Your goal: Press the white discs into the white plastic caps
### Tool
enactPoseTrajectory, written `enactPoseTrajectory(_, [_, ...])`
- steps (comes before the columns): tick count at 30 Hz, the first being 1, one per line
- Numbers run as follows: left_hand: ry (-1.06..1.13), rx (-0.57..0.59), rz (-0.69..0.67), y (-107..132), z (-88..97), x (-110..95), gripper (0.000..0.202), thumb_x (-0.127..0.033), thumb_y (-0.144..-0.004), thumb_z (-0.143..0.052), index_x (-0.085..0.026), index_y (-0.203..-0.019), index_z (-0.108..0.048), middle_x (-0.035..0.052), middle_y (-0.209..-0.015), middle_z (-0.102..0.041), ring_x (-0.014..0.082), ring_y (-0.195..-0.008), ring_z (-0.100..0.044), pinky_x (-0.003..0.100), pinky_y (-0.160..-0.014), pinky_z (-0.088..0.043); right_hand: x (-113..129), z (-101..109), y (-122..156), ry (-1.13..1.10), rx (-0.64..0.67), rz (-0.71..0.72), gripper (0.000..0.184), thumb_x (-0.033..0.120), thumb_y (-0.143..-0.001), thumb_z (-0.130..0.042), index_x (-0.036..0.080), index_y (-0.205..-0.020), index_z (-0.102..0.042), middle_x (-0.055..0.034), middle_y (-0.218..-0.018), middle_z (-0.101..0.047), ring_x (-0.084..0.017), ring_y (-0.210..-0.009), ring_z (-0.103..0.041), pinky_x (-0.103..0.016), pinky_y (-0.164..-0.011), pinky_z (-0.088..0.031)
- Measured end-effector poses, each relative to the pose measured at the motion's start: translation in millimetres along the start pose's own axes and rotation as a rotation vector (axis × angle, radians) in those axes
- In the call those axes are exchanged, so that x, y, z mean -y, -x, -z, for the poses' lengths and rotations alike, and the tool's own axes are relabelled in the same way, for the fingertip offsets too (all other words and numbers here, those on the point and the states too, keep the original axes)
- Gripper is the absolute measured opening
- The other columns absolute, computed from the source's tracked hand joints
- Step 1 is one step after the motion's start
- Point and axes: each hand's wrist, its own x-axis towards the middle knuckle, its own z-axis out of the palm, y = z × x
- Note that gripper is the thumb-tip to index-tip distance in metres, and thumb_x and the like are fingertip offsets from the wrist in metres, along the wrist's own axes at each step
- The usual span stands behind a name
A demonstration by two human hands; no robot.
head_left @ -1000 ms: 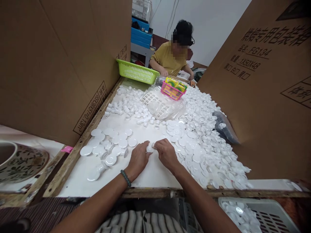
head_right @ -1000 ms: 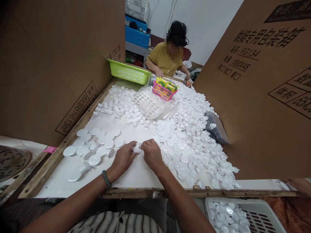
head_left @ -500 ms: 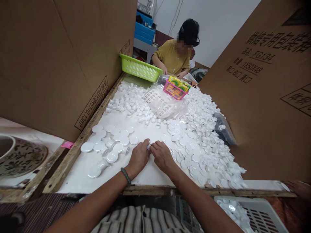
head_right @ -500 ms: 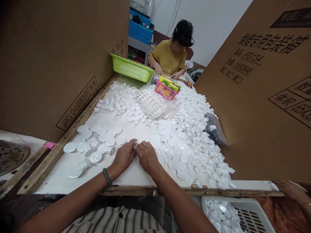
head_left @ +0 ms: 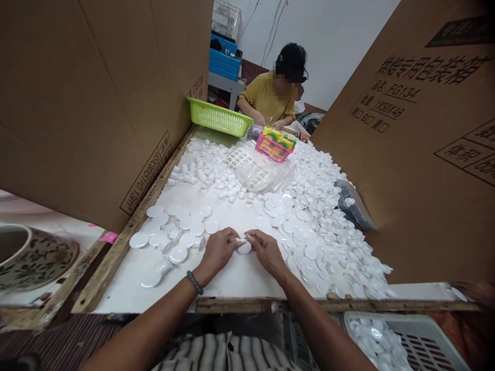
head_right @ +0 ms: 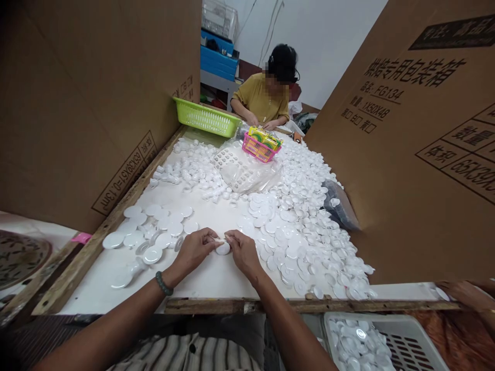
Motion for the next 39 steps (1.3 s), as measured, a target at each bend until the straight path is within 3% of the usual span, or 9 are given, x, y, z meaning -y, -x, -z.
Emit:
enactPoseTrajectory(4, [0.097, 0.027, 0.161, -4, -5.6, -1, 0.018, -0.032, -0.07, -0.062, -0.017, -0.077, -0.055, -0.0027, -0.054, -0.06, 0.0119, -0.049, -0.057, 0.022, -0.051, -0.043, -3, 2, 14, 0.113, -0.014, 0.152, 0.027, 0.029, -0.084, -0.054, 0.023, -0.109, -0.061, -0.0049, -0.099, -0.064, -0.016, -0.083, -0.059, -0.03, -0.074, -0.048])
enactPoseTrajectory(7, [0.244, 0.051, 0.272, -6, -8.0, -3, 0.018, -0.031, -0.07, -0.063, -0.017, -0.074, -0.053, -0.0018, -0.053, -0.06, 0.0122, -0.049, -0.059, 0.022, -0.051, -0.047, -4, 3, 15, 0.294, -0.014, 0.25, 0.028, 0.024, -0.079, -0.061, 0.024, -0.107, -0.063, -0.0059, -0.098, -0.063, -0.019, -0.09, -0.055, -0.033, -0.077, -0.047])
enactPoseTrajectory(11, [0.359, 0.085, 0.367, -7, -8.6, -6, 0.017, -0.028, -0.072, -0.063, -0.017, -0.072, -0.049, -0.0016, -0.052, -0.061, 0.0127, -0.049, -0.06, 0.024, -0.052, -0.05, -3, 4, 9, 0.342, 0.005, 0.196, 0.022, 0.023, -0.076, -0.065, 0.026, -0.098, -0.066, -0.0023, -0.084, -0.063, -0.017, -0.082, -0.054, -0.029, -0.069, -0.046])
enactPoseTrajectory(16, [0.323, 0.118, 0.448, -14, -9.5, -6, 0.018, -0.023, -0.074, -0.061, -0.017, -0.069, -0.045, -0.0024, -0.048, -0.06, 0.0135, -0.045, -0.06, 0.026, -0.049, -0.051, 2, 9, -3, 0.323, 0.059, 0.121, 0.012, 0.023, -0.068, -0.073, 0.023, -0.08, -0.07, -0.0008, -0.073, -0.062, -0.017, -0.075, -0.054, -0.027, -0.063, -0.042])
enactPoseTrajectory(20, [0.343, 0.146, 0.432, -13, -7.7, -7, 0.018, -0.026, -0.075, -0.06, -0.017, -0.068, -0.046, -0.0023, -0.049, -0.06, 0.0131, -0.046, -0.06, 0.027, -0.052, -0.052, 4, 5, -2, 0.342, 0.027, 0.112, 0.009, 0.027, -0.069, -0.073, 0.022, -0.076, -0.069, -0.0012, -0.071, -0.061, -0.017, -0.072, -0.053, -0.027, -0.062, -0.041])
enactPoseTrajectory(26, [0.367, 0.103, 0.335, -6, -6.3, -5, 0.023, -0.032, -0.07, -0.065, -0.017, -0.07, -0.048, -0.004, -0.05, -0.058, 0.0125, -0.047, -0.059, 0.024, -0.049, -0.05, 4, -8, 14, 0.306, -0.148, 0.068, 0.014, 0.031, -0.071, -0.07, 0.02, -0.079, -0.066, -0.0027, -0.073, -0.06, -0.018, -0.075, -0.052, -0.03, -0.067, -0.042])
enactPoseTrajectory(31, [0.331, 0.13, 0.265, -7, -6.5, -3, 0.023, -0.031, -0.066, -0.067, -0.016, -0.068, -0.05, -0.0045, -0.046, -0.055, 0.0109, -0.042, -0.055, 0.02, -0.043, -0.044, 7, -1, 15, 0.186, -0.008, 0.134, 0.035, 0.019, -0.071, -0.069, 0.021, -0.105, -0.06, -0.003, -0.09, -0.057, -0.014, -0.075, -0.053, -0.026, -0.065, -0.043])
enactPoseTrajectory(36, [0.387, 0.11, 0.287, -4, -7.1, -3, 0.025, -0.029, -0.062, -0.07, -0.015, -0.07, -0.051, -0.0045, -0.05, -0.056, 0.009, -0.043, -0.054, 0.02, -0.045, -0.045, 10, 4, 9, 0.213, -0.029, 0.079, 0.019, 0.025, -0.068, -0.072, 0.019, -0.084, -0.064, -0.0003, -0.075, -0.055, -0.014, -0.069, -0.052, -0.025, -0.061, -0.04])
enactPoseTrajectory(39, [0.361, 0.085, 0.305, -3, -8.6, -2, 0.027, -0.029, -0.06, -0.072, -0.015, -0.069, -0.051, -0.0041, -0.051, -0.057, 0.0099, -0.043, -0.055, 0.022, -0.044, -0.046, 7, 1, 8, 0.178, -0.023, 0.049, 0.027, 0.03, -0.068, -0.072, 0.019, -0.091, -0.063, 0.0005, -0.074, -0.056, -0.013, -0.065, -0.051, -0.025, -0.06, -0.039])
